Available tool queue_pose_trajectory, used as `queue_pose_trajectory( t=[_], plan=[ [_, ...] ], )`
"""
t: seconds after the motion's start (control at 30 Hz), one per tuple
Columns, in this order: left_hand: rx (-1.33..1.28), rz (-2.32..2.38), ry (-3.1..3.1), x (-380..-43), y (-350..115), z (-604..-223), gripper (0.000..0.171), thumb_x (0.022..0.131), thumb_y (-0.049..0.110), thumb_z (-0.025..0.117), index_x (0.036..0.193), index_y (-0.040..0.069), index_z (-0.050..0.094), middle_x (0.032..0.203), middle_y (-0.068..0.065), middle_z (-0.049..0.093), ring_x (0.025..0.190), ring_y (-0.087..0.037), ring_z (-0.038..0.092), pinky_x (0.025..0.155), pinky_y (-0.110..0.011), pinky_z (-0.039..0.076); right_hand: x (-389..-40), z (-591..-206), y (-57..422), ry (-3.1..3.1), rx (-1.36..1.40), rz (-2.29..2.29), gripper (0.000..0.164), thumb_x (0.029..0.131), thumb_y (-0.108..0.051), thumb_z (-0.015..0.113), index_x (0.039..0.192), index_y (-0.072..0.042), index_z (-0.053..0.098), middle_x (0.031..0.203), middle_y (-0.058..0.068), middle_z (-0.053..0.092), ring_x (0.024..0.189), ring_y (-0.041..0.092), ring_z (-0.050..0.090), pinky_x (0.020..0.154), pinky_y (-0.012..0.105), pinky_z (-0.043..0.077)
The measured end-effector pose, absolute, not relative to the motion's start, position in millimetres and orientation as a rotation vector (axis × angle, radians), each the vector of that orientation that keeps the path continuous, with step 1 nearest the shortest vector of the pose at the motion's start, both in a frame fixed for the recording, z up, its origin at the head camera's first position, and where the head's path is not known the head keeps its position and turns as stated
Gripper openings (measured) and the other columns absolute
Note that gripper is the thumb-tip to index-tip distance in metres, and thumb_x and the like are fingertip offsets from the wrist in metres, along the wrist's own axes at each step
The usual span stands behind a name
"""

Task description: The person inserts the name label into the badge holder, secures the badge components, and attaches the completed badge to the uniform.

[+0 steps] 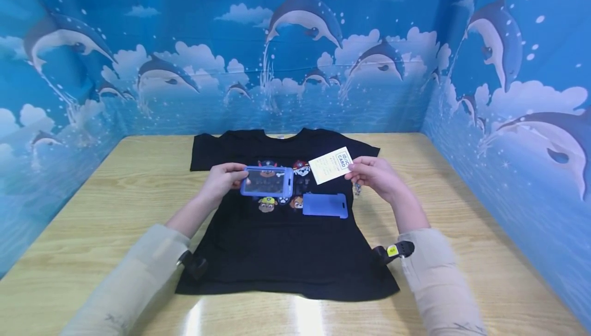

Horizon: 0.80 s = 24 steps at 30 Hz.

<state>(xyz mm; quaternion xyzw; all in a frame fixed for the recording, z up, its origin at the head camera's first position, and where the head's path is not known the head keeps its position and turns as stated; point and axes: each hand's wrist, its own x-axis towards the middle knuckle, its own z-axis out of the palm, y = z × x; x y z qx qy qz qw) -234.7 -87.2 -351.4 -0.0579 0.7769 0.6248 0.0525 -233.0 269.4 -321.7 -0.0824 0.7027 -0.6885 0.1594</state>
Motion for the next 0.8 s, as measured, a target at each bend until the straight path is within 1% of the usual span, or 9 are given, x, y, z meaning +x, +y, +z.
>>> queue_pose_trajectory(
  t=[0.2,0.47,0.7,0.8],
  plan=[
    [-0.195,1.909,2.376,-235.7,-88.1,-353.8,0.029,0.090,0.012,0.057,0.116,-0.002,0.060,0.107,-0.015,0.058,0.082,-0.020,0.055,0.086,-0.041,0.046,-234.9,-321.2,250.9,1.927,-0.245,-2.017,0.019,0.094,-0.003,0.050,0.081,-0.011,0.062,0.072,0.001,0.067,0.065,0.010,0.060,0.059,0.021,0.045],
    [-0.209,1.936,2.354,-236.3,-88.6,-355.4,0.029,0.090,0.010,0.057,0.116,-0.004,0.059,0.105,-0.016,0.058,0.078,-0.018,0.055,0.087,-0.042,0.046,-234.2,-319.1,225.7,1.901,-0.204,-2.048,0.018,0.094,-0.006,0.050,0.082,-0.011,0.062,0.072,0.001,0.066,0.065,0.011,0.059,0.061,0.023,0.046],
    [-0.207,1.945,2.352,-236.3,-88.4,-354.7,0.030,0.090,0.010,0.057,0.117,-0.004,0.059,0.107,-0.017,0.058,0.081,-0.021,0.056,0.087,-0.041,0.046,-233.5,-320.3,207.8,1.769,-0.144,-2.132,0.022,0.095,-0.006,0.048,0.080,-0.011,0.063,0.070,0.001,0.067,0.063,0.010,0.059,0.058,0.022,0.042],
    [-0.217,1.955,2.347,-236.2,-88.7,-354.8,0.030,0.091,0.011,0.056,0.117,-0.003,0.059,0.108,-0.016,0.058,0.082,-0.021,0.056,0.088,-0.041,0.045,-233.5,-322.1,200.8,1.736,-0.124,-2.140,0.021,0.095,-0.007,0.049,0.081,-0.011,0.063,0.070,0.001,0.067,0.063,0.010,0.059,0.057,0.022,0.041]
  ],
)
